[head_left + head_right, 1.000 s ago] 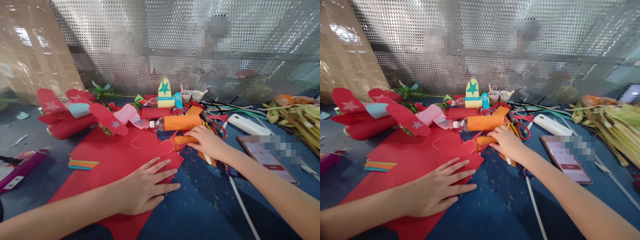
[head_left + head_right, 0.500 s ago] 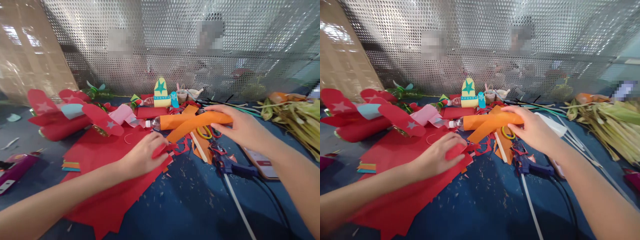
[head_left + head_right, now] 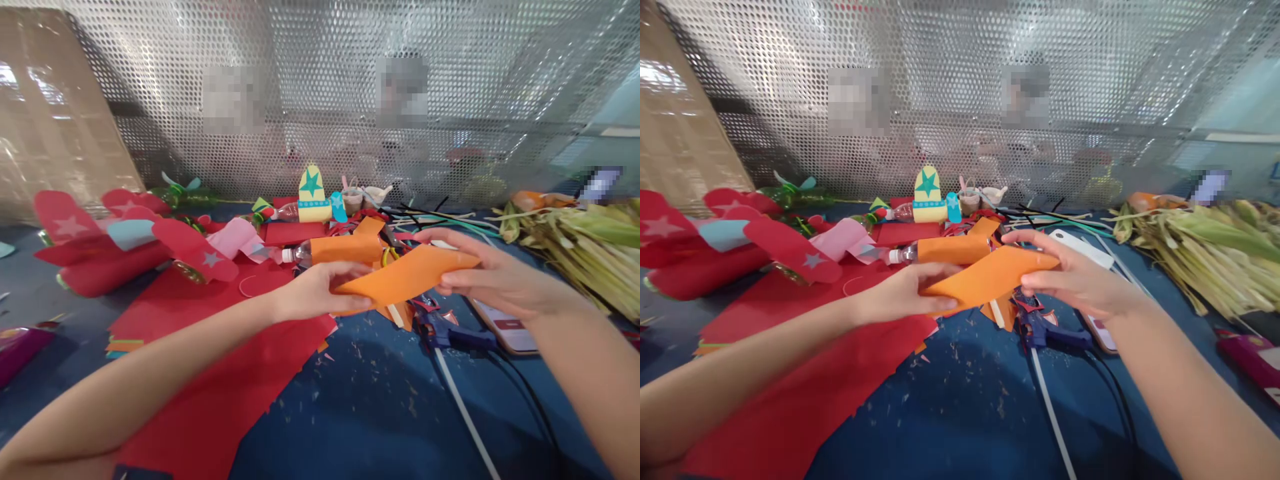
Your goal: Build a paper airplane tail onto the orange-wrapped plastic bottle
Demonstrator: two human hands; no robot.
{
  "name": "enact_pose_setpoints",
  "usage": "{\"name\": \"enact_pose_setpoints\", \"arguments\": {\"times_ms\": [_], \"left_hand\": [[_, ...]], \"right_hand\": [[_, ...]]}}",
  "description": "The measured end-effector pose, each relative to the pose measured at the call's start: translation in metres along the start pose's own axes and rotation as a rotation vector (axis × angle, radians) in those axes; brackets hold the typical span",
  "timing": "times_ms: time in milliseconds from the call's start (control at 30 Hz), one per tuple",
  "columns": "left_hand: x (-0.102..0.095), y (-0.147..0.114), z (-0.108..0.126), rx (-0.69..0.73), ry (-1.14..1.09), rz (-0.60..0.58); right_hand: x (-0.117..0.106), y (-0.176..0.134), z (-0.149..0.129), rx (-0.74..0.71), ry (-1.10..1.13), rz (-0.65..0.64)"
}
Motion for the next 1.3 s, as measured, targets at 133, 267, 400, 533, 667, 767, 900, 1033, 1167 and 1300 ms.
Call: {"name": "enact_pose_setpoints", "arguments": {"times_ms": [133, 267, 400, 533, 667, 767, 900, 1033, 1167, 1300], "left_hand": [[0.035, -0.025, -0.031, -0.34, -0.403, -0.219], [0.057, -0.048, -0.05, -0.44, -0.54, -0.212], [0.072, -0.059, -0.061, -0.507, -0.713, -0.209], [0.066, -0.058, -0.071, -0.55, -0.824, -0.085], [0.065, -0.057, -0.072, -0.571, -0.873, -0.099], [0.065, -0.056, -0.071, -0.58, -0.891, -0.096], [0.064, -0.054, -0.069, -0.587, -0.9, -0.103], [0.067, -0.051, -0.066, -0.535, -0.975, -0.169], [0.064, -0.052, -0.071, -0.506, -0.985, -0.055], [0.066, -0.053, -0.07, -0.446, -0.923, -0.033]], "right_hand": [[0.012, 0.01, 0.03, 0.043, 0.232, 0.139], [0.028, 0.013, 0.051, 0.0, 0.204, 0.224], [0.046, 0.004, 0.048, -0.086, -0.151, 0.215], [0.058, -0.007, 0.041, -0.194, -0.363, 0.219], [0.07, -0.014, 0.035, -0.322, -0.497, 0.145], [0.079, -0.018, 0.031, -0.402, -0.624, 0.079], [0.091, -0.02, 0.029, -0.458, -0.772, -0.023], [0.097, -0.019, 0.034, -0.435, -0.821, -0.105], [0.094, -0.018, 0.039, -0.352, -0.735, -0.148], [0.08, -0.015, 0.05, -0.184, -0.553, -0.044]]}}
Point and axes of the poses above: each hand's wrist, its own y-axis towards the middle knuckle, its own x-axis out of the palm, z = x × y, the point moved 8 cm from there along y, towards the middle knuckle
